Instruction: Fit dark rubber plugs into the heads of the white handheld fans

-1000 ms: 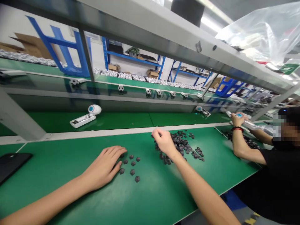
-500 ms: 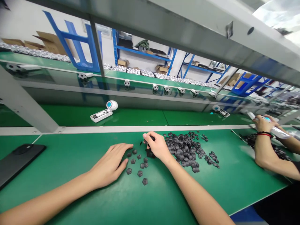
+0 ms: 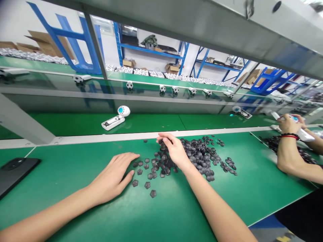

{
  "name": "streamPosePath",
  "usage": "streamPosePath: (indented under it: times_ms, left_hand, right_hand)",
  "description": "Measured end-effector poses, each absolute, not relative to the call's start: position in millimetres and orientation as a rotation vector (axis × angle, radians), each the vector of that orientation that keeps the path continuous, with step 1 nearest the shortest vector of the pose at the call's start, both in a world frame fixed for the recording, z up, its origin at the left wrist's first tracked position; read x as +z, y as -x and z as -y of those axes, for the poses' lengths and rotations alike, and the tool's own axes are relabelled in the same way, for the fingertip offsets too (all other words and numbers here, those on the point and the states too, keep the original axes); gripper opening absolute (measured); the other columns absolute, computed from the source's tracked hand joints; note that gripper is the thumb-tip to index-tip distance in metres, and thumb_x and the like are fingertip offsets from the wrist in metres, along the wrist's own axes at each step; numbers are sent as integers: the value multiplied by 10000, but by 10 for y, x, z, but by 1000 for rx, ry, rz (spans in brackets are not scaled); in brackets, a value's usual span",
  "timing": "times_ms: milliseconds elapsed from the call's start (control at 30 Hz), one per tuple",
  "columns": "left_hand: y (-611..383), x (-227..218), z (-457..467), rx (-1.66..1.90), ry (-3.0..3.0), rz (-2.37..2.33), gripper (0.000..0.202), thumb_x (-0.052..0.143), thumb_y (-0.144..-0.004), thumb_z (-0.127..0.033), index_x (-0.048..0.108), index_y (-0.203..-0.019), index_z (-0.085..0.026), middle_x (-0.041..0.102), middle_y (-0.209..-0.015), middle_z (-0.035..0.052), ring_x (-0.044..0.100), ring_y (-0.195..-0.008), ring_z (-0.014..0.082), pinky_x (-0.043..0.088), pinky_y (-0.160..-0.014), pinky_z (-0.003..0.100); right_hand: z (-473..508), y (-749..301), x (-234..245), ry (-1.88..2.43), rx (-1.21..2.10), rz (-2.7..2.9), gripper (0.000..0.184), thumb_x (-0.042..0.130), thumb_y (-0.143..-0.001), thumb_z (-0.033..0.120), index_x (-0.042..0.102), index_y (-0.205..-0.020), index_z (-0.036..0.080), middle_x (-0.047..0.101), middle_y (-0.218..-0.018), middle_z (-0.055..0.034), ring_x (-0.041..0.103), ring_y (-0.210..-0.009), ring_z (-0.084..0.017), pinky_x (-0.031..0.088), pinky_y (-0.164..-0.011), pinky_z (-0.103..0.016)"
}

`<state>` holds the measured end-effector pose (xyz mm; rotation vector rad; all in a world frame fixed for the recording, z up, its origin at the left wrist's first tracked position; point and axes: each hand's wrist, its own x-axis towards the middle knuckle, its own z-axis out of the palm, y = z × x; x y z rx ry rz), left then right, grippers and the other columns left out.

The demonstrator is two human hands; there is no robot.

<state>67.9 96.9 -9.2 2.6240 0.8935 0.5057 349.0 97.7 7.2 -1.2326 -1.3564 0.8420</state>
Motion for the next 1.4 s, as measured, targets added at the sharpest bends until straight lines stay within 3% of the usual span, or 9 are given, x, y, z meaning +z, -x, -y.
streamPosePath:
  times_ms: [267, 433, 667, 767, 900, 1067, 1167, 1300, 1400]
  left_hand:
    - [-680, -100, -980, 475, -2644, -862, 421, 424, -1042, -217, 508, -1451, -267, 557, -1453, 78, 485, -1349, 285, 402, -1118, 508]
    - [-692, -94, -996, 483, -2652, -878, 365, 426, -1065, -260, 631, -1359, -332, 576, -1420, 54, 494, -1328, 283, 399, -1088, 508]
    - [-855, -36, -1162, 502, -2596, -963, 170, 628, -993, -338, 780, -1065, -315, 678, -1147, 32, 574, -1086, 263, 434, -912, 451]
    - [-889, -22, -1240, 489, -2591, -940, 123, 692, -961, -352, 796, -1018, -321, 686, -1084, 17, 574, -1048, 252, 430, -887, 428]
    - [-883, -28, -1304, 490, -2654, -885, 218, 597, -1022, -410, 788, -1018, -304, 701, -1051, 12, 573, -997, 244, 427, -834, 410]
    - [-918, -77, -1384, 557, -2635, -890, 295, 519, -1056, -351, 747, -940, -204, 699, -985, 46, 573, -928, 237, 474, -854, 405]
    - [-934, -111, -1409, 585, -2622, -891, 276, 500, -1061, -327, 740, -1007, -202, 691, -989, 60, 589, -950, 244, 493, -885, 406]
    - [-913, -138, -1406, 705, -2528, -901, 325, 382, -1076, -210, 639, -1275, -208, 653, -1160, 88, 620, -1056, 232, 514, -943, 394]
    - [-901, -140, -1406, 776, -2442, -904, 341, 390, -1053, -170, 619, -1297, -234, 628, -1210, 83, 643, -1058, 217, 533, -943, 381]
  right_hand:
    - [-963, -3492, 82, 1265, 877, 1508, 217, 597, -998, 290, 731, -1153, 220, 767, -1161, -59, 708, -1100, -219, 522, -1023, -393]
    - [-884, -3481, 116, 1398, 534, 1929, 244, 550, -1053, 246, 740, -1206, 256, 748, -1234, -50, 668, -1165, -225, 485, -1058, -399]
    - [-762, -3302, 204, 1341, 293, 2392, 183, 653, -1020, 351, 785, -1119, 273, 699, -1075, -54, 598, -1051, -234, 462, -909, -376]
    - [-757, -3258, 199, 1364, 264, 2435, 190, 679, -1001, 381, 784, -1126, 283, 678, -1050, -51, 576, -1018, -233, 428, -870, -374]
    - [-790, -3222, 140, 1378, 251, 2438, 192, 635, -1029, 383, 785, -1086, 277, 677, -1021, -43, 567, -999, -227, 397, -862, -368]
    - [-855, -3192, 40, 1456, 214, 2321, 248, 549, -1079, 314, 784, -1067, 237, 686, -1031, -51, 574, -992, -217, 392, -863, -364]
    - [-857, -3251, 62, 1475, 223, 2279, 241, 553, -1078, 304, 781, -1119, 240, 686, -1046, -59, 581, -992, -216, 402, -877, -366]
    - [-800, -3358, 175, 1477, 277, 2334, 203, 620, -1042, 356, 794, -1088, 263, 679, -1022, -52, 583, -991, -224, 408, -891, -380]
    - [-761, -3381, 236, 1488, 307, 2387, 197, 698, -989, 397, 797, -1108, 275, 680, -1023, -52, 592, -1001, -236, 410, -888, -394]
